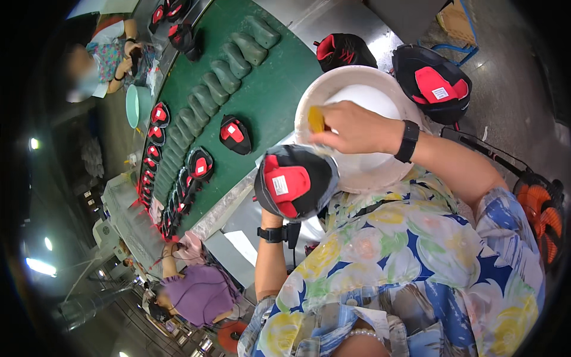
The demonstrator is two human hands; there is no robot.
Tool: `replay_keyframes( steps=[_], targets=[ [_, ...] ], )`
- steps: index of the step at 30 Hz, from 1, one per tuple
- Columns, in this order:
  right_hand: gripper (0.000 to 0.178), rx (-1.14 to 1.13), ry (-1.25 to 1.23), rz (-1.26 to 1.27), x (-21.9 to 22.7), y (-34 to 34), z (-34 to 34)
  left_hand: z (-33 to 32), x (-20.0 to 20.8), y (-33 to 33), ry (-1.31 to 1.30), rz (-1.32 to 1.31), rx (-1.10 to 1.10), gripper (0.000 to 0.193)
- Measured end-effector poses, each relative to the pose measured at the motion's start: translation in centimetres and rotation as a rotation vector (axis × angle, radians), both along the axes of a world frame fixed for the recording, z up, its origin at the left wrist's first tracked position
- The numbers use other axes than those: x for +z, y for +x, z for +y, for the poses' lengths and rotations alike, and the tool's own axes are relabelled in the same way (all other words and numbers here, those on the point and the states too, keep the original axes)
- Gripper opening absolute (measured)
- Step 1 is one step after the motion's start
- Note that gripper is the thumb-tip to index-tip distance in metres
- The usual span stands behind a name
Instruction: Applying glue to the interior of shoe soles using a brush.
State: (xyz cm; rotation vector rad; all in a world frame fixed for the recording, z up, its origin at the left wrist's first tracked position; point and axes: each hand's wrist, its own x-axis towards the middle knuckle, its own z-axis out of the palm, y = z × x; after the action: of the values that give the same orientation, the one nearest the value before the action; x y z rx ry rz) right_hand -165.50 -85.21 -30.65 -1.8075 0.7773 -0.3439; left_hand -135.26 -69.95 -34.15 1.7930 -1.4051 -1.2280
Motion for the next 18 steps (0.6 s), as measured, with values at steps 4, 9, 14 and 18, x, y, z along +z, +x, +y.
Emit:
replay_keyframes(
  steps=[4, 9, 14, 18],
  targets=[
    [0.020, -0.375, -0.097, -0.347, 1.5, 1.0, 2.8, 1.5, -1.2, 2.0, -0.147, -0.465, -0.120, 0.077],
    [0.018, -0.219, 0.077, -0.312, -0.8, 2.9, 4.4, 1.5, -6.0, 4.2, -0.260, -0.670, -0.041, 0.074],
    [0.014, -0.426, 0.089, -0.199, -2.4, 2.0, 1.5, 3.0, -3.9, 9.4, -0.254, -0.719, 0.286, 0.063],
    [0.011, -0.495, 0.097, -0.071, -3.6, -0.8, 1.1, -1.2, -5.4, 13.8, -0.326, 0.356, 0.839, 0.042]
  ],
)
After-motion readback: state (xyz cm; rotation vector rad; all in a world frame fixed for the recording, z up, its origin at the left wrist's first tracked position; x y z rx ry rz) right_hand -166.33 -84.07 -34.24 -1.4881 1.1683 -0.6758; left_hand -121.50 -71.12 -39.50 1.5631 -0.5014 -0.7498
